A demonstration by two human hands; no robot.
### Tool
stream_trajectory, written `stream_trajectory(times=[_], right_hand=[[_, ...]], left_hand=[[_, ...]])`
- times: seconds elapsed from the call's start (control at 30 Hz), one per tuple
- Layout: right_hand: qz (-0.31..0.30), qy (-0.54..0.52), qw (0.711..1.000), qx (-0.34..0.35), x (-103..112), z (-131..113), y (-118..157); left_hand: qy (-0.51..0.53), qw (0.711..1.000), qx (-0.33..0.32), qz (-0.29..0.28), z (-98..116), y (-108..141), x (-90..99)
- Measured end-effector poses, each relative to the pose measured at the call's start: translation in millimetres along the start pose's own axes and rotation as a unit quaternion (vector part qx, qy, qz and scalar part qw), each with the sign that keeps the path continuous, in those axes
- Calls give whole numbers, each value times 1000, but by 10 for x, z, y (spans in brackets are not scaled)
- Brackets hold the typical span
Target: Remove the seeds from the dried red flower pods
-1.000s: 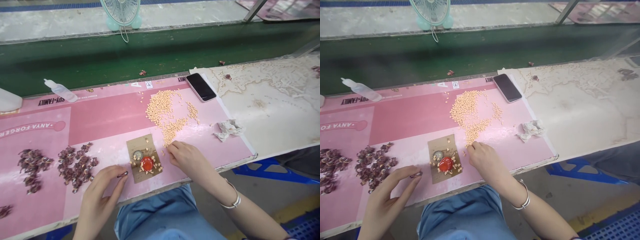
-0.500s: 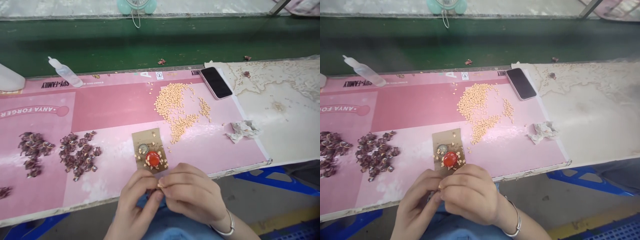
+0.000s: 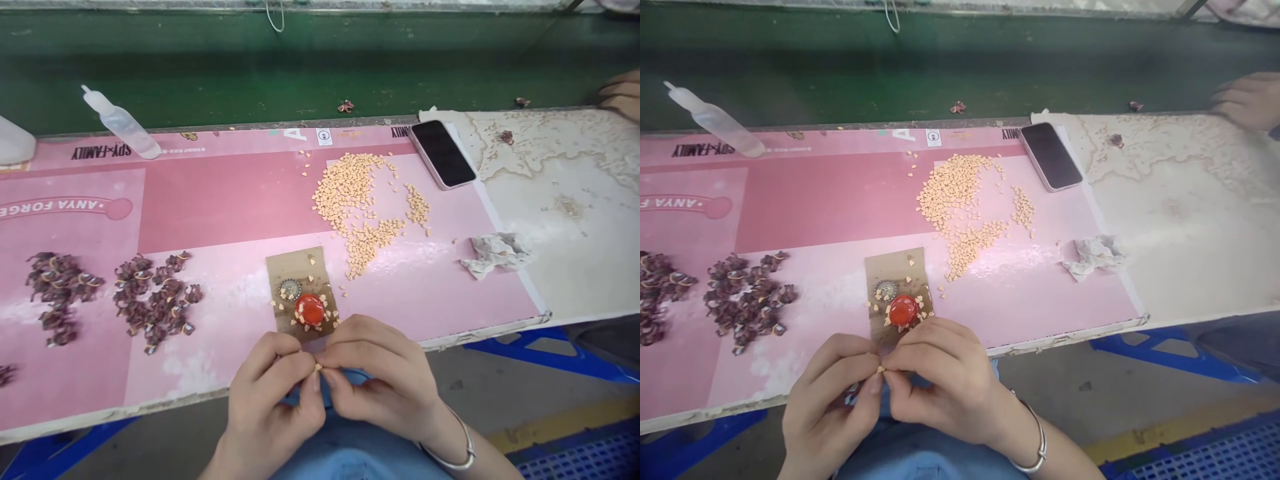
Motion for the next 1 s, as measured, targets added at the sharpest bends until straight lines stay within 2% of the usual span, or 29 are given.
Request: stream_trajectory(times=[0.13,0.27,0.4,0.5,0.57,0.67,0.83,0.93,1.0], right_hand=[[9,33,999,-4,91,51,-3],[4,163,986,18,167,161,-11],[-16,203,978,32,149,238,-1],[-35,223,974,35,108,228,0],[-48,231,971,39,80,206,-5],[-59,235,969,40,62,191,-16],[-68,245,966,41,56,183,-26],[-60,236,969,44,79,112,-43],[-41,211,976,44,113,31,-63]], left_hand=[[-10,1000,8,-14,-52,53,-14],[-14,998,59,31,-251,196,117],[-3,983,161,88,-434,349,208],[40,960,253,114,-525,452,177],[57,948,290,115,-555,492,139],[77,945,297,112,-600,498,120],[143,955,244,92,-681,419,114],[233,933,267,64,-788,408,14],[333,901,278,19,-800,391,-131]])
Point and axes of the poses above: each hand's wrist, its own y-axis away from the middle knuckle, its own x-axis out of the back of the hand, z = x × y, the point moved 10 cm from there along -y, towards the middle knuckle, and after that the axes turned 14 degrees about -y, right-handed, at the moved point
